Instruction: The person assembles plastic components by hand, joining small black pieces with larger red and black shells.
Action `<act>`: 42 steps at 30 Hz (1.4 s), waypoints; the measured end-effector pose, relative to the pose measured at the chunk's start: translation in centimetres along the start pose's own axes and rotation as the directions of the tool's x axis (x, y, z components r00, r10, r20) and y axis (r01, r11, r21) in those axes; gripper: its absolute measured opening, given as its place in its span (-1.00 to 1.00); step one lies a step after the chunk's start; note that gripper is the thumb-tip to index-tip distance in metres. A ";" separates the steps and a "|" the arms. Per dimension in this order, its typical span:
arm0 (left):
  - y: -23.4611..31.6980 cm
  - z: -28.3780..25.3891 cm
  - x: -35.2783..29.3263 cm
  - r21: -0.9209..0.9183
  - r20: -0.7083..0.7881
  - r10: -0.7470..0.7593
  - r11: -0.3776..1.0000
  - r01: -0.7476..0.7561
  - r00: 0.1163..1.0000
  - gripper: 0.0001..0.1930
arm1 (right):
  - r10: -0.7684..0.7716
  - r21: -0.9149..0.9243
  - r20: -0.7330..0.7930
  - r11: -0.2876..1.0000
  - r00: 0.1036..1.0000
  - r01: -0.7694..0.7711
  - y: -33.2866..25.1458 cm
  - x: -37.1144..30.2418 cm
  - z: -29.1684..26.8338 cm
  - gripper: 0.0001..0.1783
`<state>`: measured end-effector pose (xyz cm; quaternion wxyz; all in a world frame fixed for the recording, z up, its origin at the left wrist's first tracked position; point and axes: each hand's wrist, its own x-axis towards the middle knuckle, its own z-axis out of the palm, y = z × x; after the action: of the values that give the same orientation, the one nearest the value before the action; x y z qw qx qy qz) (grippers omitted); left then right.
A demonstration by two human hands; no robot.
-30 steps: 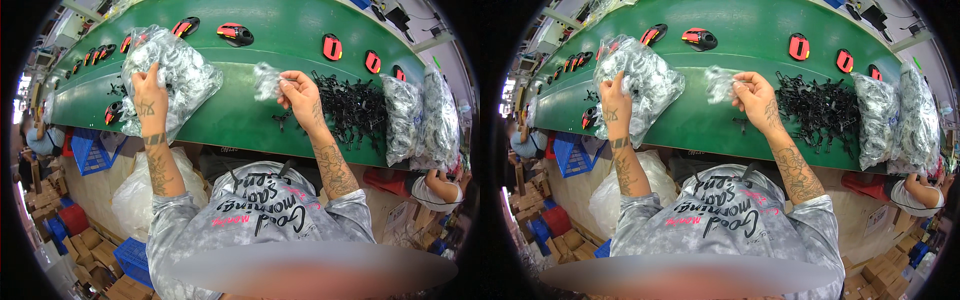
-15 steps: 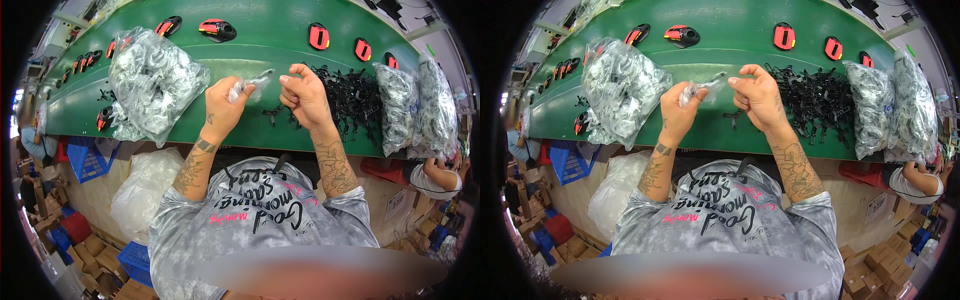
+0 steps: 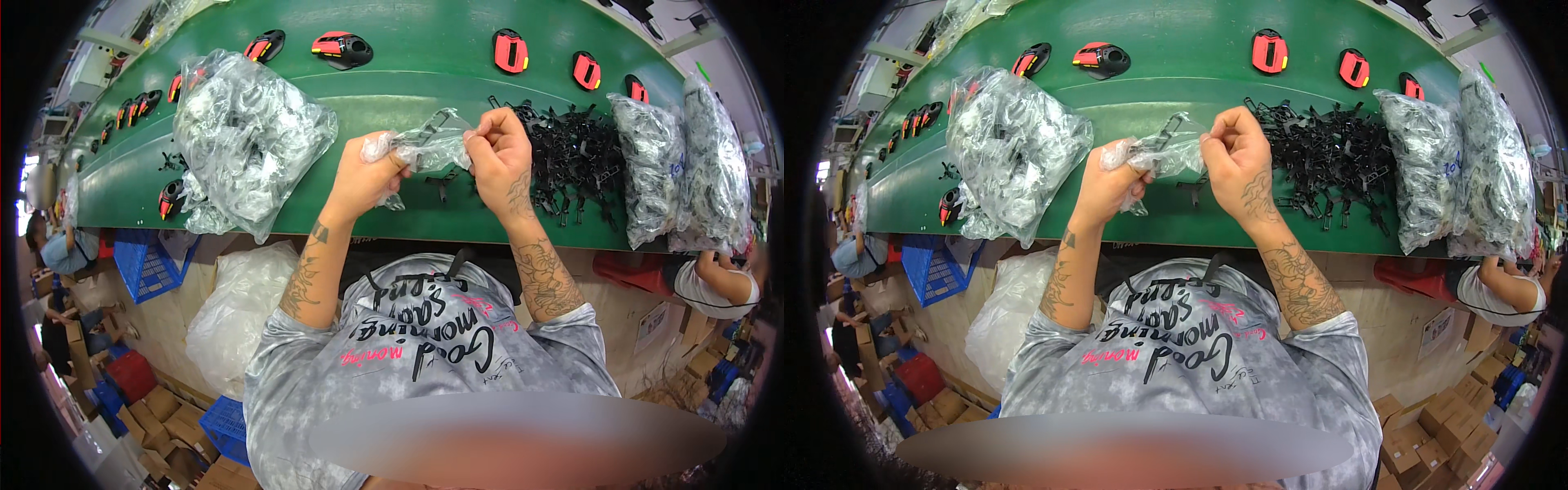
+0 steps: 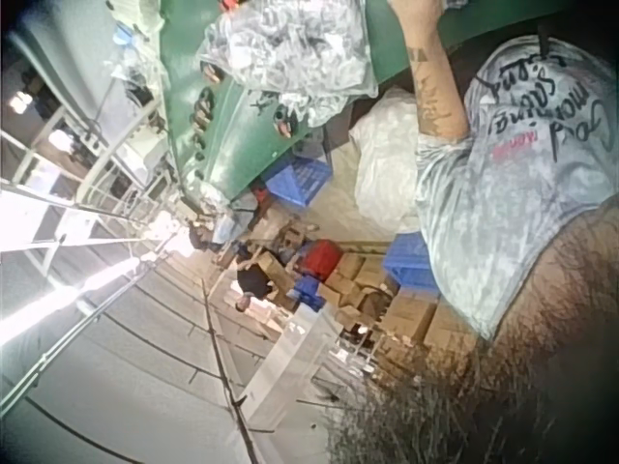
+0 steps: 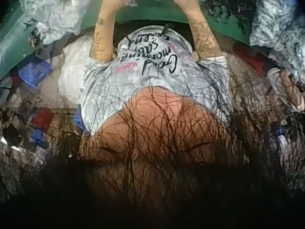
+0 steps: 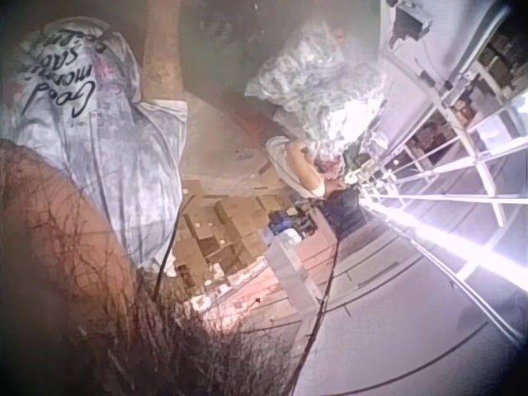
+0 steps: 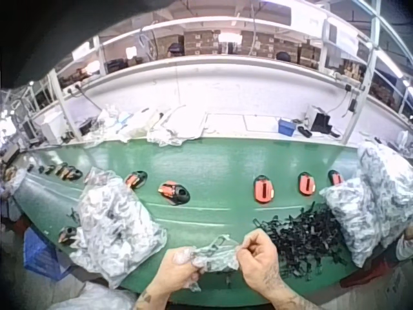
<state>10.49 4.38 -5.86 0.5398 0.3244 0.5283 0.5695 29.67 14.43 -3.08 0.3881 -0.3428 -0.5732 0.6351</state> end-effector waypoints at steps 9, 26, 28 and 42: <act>0.6 -0.1 -0.4 -0.168 -0.041 -0.099 0.982 0.090 0.994 -0.87 | -0.212 -0.574 0.085 0.788 0.973 0.222 -1.1 0.1 -0.1 -0.90; 0.1 1.2 -0.1 0.135 -0.119 -0.041 0.989 0.057 0.992 -0.72 | -0.195 -0.799 0.506 0.262 0.840 0.542 -0.4 -0.2 -0.2 -0.92; -0.1 2.0 -0.3 0.401 -0.119 0.236 0.900 -0.171 0.965 -0.76 | -0.150 -0.829 0.458 0.285 0.876 0.481 0.6 -0.4 0.3 -0.89; 1.5 0.0 -0.3 0.528 0.194 0.381 0.736 -0.423 0.904 -0.77 | 0.121 0.208 0.389 0.954 0.913 -0.215 2.2 -0.2 -1.2 -0.64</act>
<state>10.16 4.29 -4.40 0.3041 0.5944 0.5683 0.4809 30.58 14.75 -5.40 0.2554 -0.2138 -0.5212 0.7858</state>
